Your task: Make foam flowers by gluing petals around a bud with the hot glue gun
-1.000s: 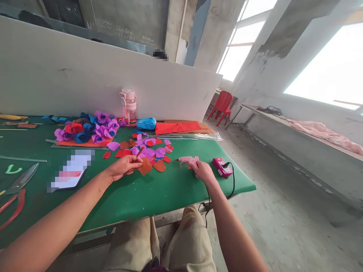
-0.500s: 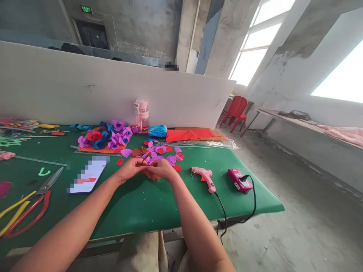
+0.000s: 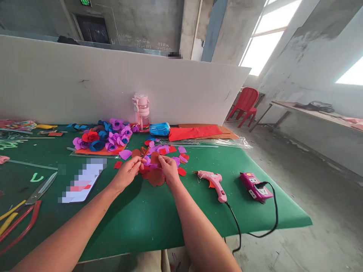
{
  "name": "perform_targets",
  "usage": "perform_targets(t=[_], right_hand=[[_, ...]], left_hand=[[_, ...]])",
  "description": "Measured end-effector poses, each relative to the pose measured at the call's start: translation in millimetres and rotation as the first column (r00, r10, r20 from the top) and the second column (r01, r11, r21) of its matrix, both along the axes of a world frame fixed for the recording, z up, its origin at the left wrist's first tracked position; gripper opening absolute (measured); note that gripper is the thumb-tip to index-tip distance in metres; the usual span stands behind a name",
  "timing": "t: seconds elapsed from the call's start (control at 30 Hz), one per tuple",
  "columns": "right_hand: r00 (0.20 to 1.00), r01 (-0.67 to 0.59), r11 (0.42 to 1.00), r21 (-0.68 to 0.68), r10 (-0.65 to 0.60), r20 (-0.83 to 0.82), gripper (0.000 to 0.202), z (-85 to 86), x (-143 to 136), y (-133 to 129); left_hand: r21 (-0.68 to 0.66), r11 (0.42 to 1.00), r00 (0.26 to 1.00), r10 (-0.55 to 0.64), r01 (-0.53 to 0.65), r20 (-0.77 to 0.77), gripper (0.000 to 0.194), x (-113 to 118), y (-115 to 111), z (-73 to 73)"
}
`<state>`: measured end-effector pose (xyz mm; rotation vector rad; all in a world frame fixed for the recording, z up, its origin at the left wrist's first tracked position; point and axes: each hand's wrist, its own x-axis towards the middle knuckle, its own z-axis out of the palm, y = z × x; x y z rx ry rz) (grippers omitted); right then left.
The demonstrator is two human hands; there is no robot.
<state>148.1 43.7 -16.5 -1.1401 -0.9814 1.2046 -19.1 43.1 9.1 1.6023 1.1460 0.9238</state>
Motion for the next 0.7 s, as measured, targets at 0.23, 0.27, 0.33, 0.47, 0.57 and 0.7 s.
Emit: perform_targets(t=[0.23,0.27,0.33,0.47,0.57,0.7], right_hand=[[0.989,0.129,0.991,0.032,-0.126,-0.076,0.034,5.8,-10,-4],[0.987,0.14,0.99,0.028,-0.137,-0.088,0.034,6.0,-11,-4],[0.982,0.161,0.987,0.025,-0.157,-0.107,0.034,5.9,-12,-4],[0.964,0.198,0.98,0.019,-0.191,-0.183,0.034,5.3,-14,-4],[0.954,0.195,0.981,0.016,-0.186,-0.233,0.033,6.2,-15,-5],[0.958,0.146,0.989,-0.008,-0.143,-0.248,0.031,9.1,-17,-7]], left_hand=[[-0.009,0.999,0.989,0.033,-0.032,0.141,0.027,13,-9,-3.7],[-0.047,0.998,0.985,0.041,-0.034,0.168,0.029,14,-11,-3.8],[-0.127,0.991,0.973,0.061,-0.033,0.221,0.031,18,-13,-3.4],[-0.231,0.973,0.945,0.059,0.018,0.323,0.033,22,-16,-2.1],[-0.212,0.977,0.945,0.068,0.001,0.321,0.031,24,-16,-2.9],[-0.129,0.989,0.966,0.106,-0.077,0.235,0.025,23,-14,-7.0]])
